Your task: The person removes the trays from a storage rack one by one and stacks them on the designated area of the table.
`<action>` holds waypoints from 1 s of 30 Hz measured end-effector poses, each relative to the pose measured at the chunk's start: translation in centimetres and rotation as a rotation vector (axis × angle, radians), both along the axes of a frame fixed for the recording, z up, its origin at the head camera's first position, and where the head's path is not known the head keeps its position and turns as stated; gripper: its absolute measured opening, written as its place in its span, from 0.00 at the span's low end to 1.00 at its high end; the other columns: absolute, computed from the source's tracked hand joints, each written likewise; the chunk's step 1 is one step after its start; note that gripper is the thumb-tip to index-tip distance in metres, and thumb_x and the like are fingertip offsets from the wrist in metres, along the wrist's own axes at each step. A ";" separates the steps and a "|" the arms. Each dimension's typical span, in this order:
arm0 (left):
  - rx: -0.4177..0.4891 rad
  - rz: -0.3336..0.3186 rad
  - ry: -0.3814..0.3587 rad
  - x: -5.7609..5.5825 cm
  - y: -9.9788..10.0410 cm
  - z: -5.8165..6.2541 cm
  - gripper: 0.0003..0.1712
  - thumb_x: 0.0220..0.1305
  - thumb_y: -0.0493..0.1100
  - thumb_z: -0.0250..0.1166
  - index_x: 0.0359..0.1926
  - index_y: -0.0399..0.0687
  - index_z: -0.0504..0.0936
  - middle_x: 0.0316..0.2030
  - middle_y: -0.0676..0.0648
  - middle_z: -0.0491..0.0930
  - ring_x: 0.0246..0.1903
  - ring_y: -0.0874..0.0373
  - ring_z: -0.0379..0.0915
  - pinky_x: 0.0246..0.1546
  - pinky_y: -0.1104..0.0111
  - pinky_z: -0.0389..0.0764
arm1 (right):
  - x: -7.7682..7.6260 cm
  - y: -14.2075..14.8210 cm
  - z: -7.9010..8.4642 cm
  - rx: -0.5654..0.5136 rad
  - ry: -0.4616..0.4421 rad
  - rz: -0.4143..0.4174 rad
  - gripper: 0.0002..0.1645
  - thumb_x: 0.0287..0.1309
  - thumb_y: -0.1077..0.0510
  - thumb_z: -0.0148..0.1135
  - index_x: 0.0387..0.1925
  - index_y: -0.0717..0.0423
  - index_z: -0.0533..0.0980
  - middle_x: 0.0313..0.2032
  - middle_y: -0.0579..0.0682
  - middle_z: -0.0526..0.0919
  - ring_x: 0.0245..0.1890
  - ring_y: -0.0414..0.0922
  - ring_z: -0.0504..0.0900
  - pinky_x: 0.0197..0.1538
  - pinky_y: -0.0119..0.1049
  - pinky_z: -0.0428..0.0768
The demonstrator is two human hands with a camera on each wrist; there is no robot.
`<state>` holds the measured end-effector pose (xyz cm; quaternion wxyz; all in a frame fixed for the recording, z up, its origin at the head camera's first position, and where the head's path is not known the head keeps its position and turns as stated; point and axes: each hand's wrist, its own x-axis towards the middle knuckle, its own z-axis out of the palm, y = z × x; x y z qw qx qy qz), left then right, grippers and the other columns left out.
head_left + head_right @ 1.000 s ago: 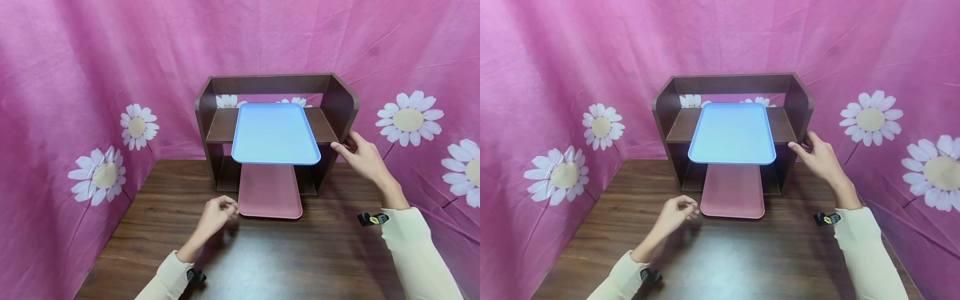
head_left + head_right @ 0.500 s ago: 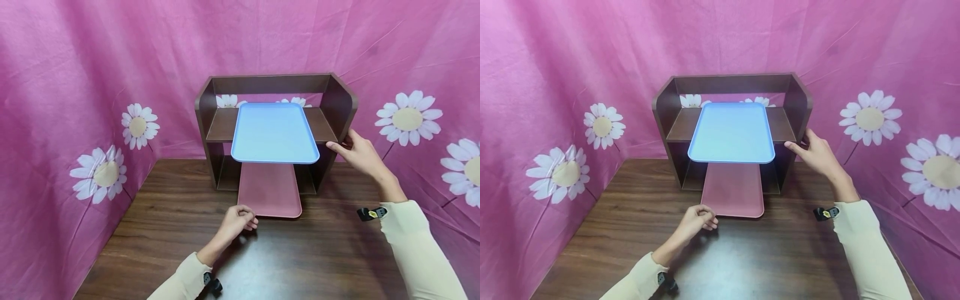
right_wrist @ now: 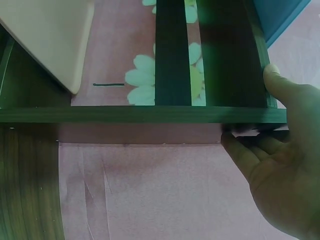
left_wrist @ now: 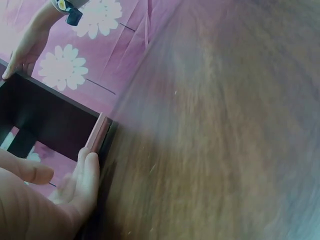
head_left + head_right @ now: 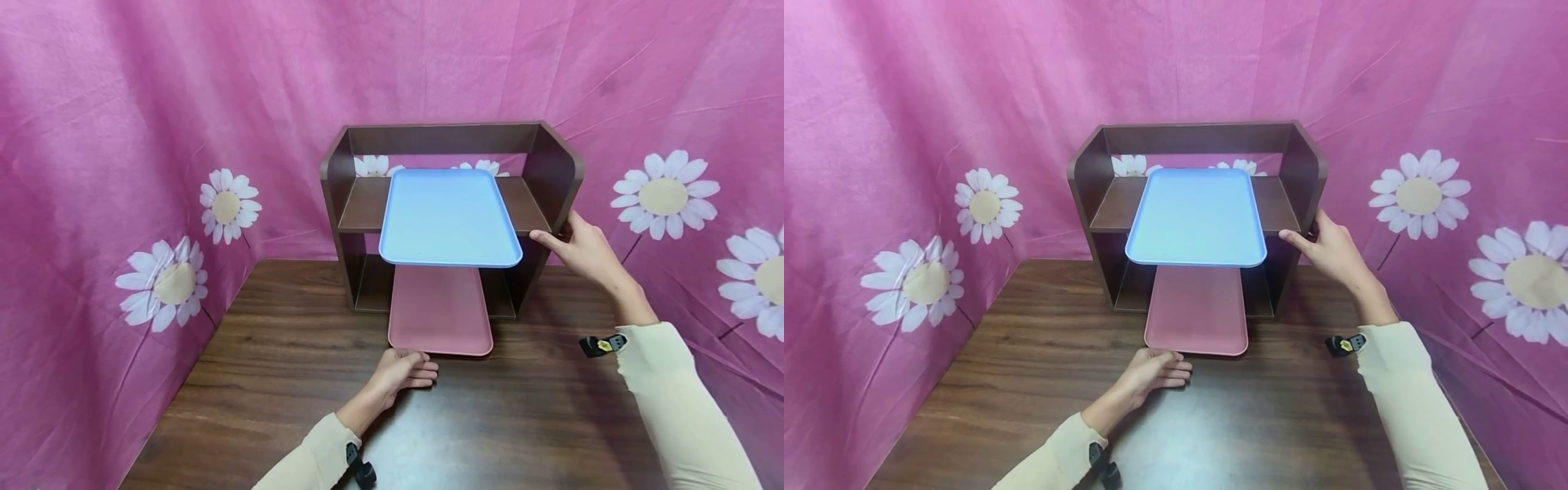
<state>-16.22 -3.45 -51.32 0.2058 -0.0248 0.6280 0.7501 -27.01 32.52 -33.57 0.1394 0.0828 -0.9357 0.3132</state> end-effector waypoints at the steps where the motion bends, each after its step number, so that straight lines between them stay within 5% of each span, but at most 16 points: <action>1: 0.024 0.002 -0.018 0.1 0.1 -0.2 0.17 0.76 0.33 0.54 0.53 0.18 0.78 0.49 0.22 0.86 0.48 0.36 0.90 0.47 0.57 0.92 | 0.0 0.0 -0.1 0.001 0.004 0.000 0.41 0.70 0.37 0.67 0.68 0.62 0.69 0.56 0.75 0.82 0.57 0.68 0.82 0.55 0.65 0.78; 14: 0.359 0.141 -0.177 -0.8 2.1 -1.4 0.12 0.80 0.31 0.48 0.57 0.24 0.68 0.65 0.15 0.70 0.68 0.28 0.72 0.68 0.50 0.80 | 0.3 0.1 -0.5 -0.009 0.033 -0.005 0.37 0.72 0.39 0.66 0.64 0.64 0.71 0.55 0.75 0.83 0.55 0.68 0.83 0.54 0.64 0.78; 23: 0.416 0.212 -0.146 -0.8 2.7 -1.0 0.12 0.79 0.32 0.50 0.57 0.28 0.63 0.65 0.19 0.71 0.69 0.29 0.72 0.71 0.49 0.76 | 0.2 -0.1 -0.2 -0.012 0.029 -0.009 0.39 0.72 0.37 0.66 0.65 0.64 0.71 0.56 0.75 0.83 0.57 0.68 0.83 0.56 0.65 0.79; 30: 0.526 0.334 -0.089 -0.8 3.2 -0.7 0.31 0.75 0.26 0.49 0.72 0.23 0.47 0.74 0.18 0.56 0.75 0.23 0.57 0.72 0.45 0.74 | 0.1 -0.2 -0.2 -0.007 0.029 -0.009 0.39 0.72 0.38 0.66 0.66 0.64 0.70 0.57 0.76 0.83 0.56 0.68 0.83 0.55 0.65 0.79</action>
